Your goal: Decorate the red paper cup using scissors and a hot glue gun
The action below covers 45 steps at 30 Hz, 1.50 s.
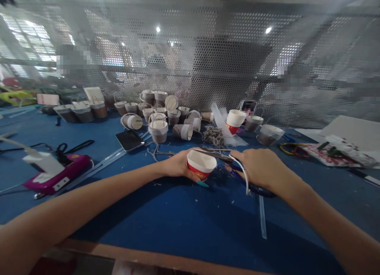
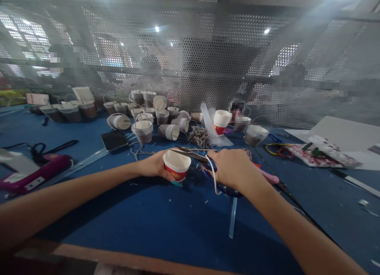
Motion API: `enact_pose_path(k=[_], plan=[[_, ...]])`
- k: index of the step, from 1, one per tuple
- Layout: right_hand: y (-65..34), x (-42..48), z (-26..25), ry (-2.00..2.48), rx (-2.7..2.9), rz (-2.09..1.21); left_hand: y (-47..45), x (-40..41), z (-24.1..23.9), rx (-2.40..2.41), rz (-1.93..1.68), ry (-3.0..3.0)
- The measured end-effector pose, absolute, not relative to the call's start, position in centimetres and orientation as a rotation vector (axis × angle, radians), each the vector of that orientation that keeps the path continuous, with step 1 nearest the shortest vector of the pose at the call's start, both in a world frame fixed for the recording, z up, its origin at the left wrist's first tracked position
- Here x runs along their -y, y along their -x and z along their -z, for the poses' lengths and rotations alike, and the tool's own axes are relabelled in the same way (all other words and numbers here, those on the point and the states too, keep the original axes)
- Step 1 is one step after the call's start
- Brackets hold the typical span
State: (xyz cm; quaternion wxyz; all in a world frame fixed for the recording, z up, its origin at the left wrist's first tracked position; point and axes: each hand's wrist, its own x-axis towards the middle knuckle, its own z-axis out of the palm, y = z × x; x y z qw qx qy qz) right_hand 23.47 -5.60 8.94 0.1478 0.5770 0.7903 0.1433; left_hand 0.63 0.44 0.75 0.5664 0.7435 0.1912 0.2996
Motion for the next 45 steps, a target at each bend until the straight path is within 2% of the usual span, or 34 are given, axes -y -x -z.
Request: enact_pose_path(k=[6,19,35,45], plan=[[-23.4,5.5,-9.0,-1.662,-2.27,-0.382,-0.2,-0.8,-1.3,-0.51,-0.64,-1.908],[-25.4,4.4,-8.2,-1.776,-2.401,-0.315,0.4,-0.7,-0.7,-0.588,-0.614,-1.691],[-24.2,5.8,-9.0,-1.763,-2.281,-0.328,-0.5,-0.2,-0.4,-0.51,-0.716,-1.849],[-23.9,5.9,-9.1,-1.726,-2.276,-0.326,-0.3,-0.1,-0.7,-0.511,-0.647,-1.782]])
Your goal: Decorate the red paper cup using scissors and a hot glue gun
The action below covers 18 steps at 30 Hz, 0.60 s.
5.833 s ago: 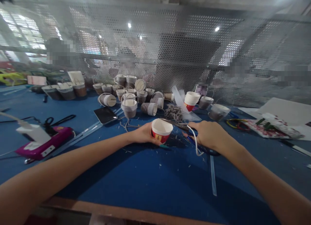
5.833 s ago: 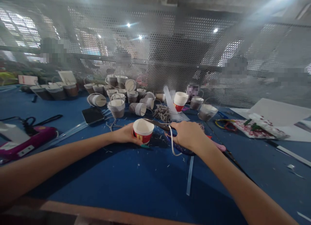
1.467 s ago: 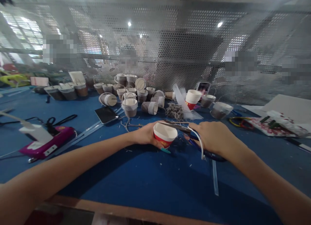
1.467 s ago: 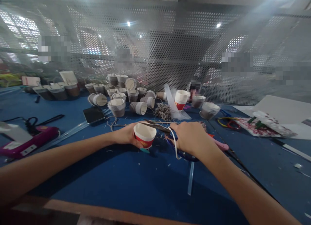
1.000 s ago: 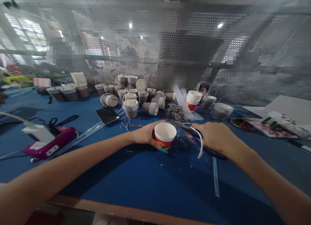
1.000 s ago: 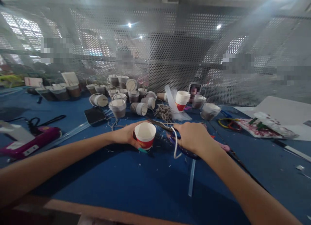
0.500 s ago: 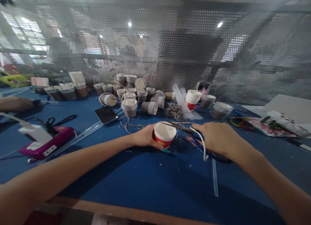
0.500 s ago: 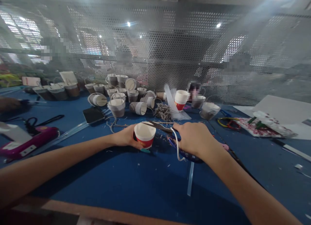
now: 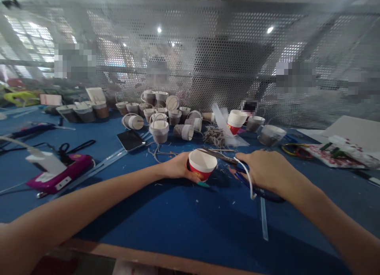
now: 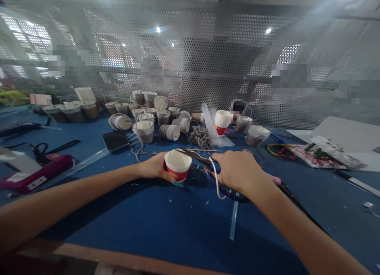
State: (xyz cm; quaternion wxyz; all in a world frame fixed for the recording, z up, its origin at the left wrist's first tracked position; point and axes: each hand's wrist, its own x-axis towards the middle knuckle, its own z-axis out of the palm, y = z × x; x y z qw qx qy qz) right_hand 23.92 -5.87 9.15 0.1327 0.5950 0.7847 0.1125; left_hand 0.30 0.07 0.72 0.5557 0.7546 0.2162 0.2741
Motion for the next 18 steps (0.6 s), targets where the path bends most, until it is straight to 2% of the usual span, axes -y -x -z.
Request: enact_pose_path(k=[18], plan=[[-24.8,5.1,-8.7,-1.751,-2.398,-0.262,0.0,-0.4,-1.2,-0.341,-0.514,-1.685]])
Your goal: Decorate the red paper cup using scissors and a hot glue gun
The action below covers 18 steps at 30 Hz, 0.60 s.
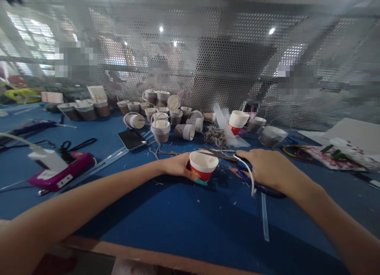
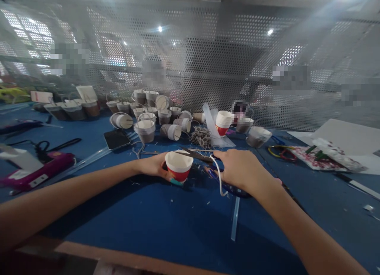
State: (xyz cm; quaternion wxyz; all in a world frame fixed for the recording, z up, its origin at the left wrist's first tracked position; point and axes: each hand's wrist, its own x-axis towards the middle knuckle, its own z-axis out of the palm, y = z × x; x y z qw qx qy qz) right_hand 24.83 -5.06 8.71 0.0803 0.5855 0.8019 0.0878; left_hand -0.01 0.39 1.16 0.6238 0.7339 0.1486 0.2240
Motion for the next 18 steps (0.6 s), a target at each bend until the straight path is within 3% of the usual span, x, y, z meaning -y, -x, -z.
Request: enact_pose_path(k=[11,18], plan=[[-24.4,5.2,-9.2,-1.77,-2.354,-0.216,0.3,-0.7,-1.0,-0.354,-0.455,-1.673],[-24.6,5.2,-9.0,-1.735,-2.409,-0.225,-0.5,0.3,-0.3,-0.488,-0.781,-1.754]])
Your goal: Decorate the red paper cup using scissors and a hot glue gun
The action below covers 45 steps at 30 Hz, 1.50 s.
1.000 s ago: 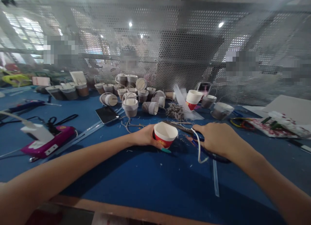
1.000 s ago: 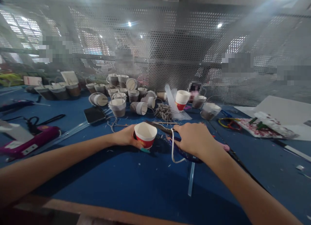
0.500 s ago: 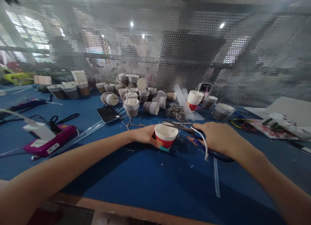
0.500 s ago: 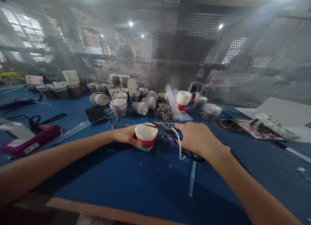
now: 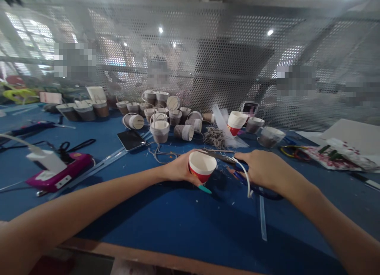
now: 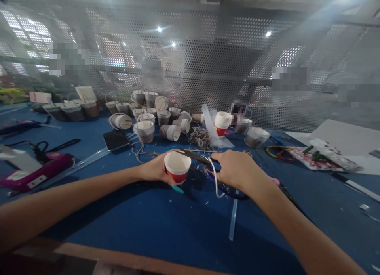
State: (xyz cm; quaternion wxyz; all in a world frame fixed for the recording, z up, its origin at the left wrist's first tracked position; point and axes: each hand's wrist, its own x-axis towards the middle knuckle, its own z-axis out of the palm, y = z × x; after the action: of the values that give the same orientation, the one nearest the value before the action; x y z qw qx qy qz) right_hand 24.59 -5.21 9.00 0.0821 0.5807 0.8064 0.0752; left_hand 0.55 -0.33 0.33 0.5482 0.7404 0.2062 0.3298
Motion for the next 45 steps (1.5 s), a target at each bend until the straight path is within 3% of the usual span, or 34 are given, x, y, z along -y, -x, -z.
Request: enact_pose_path(k=[45], plan=[[-25.1,4.7,-8.5,-1.768,-2.394,-0.227,-0.7,0.0,-0.4,-0.509,-0.686,-1.883]])
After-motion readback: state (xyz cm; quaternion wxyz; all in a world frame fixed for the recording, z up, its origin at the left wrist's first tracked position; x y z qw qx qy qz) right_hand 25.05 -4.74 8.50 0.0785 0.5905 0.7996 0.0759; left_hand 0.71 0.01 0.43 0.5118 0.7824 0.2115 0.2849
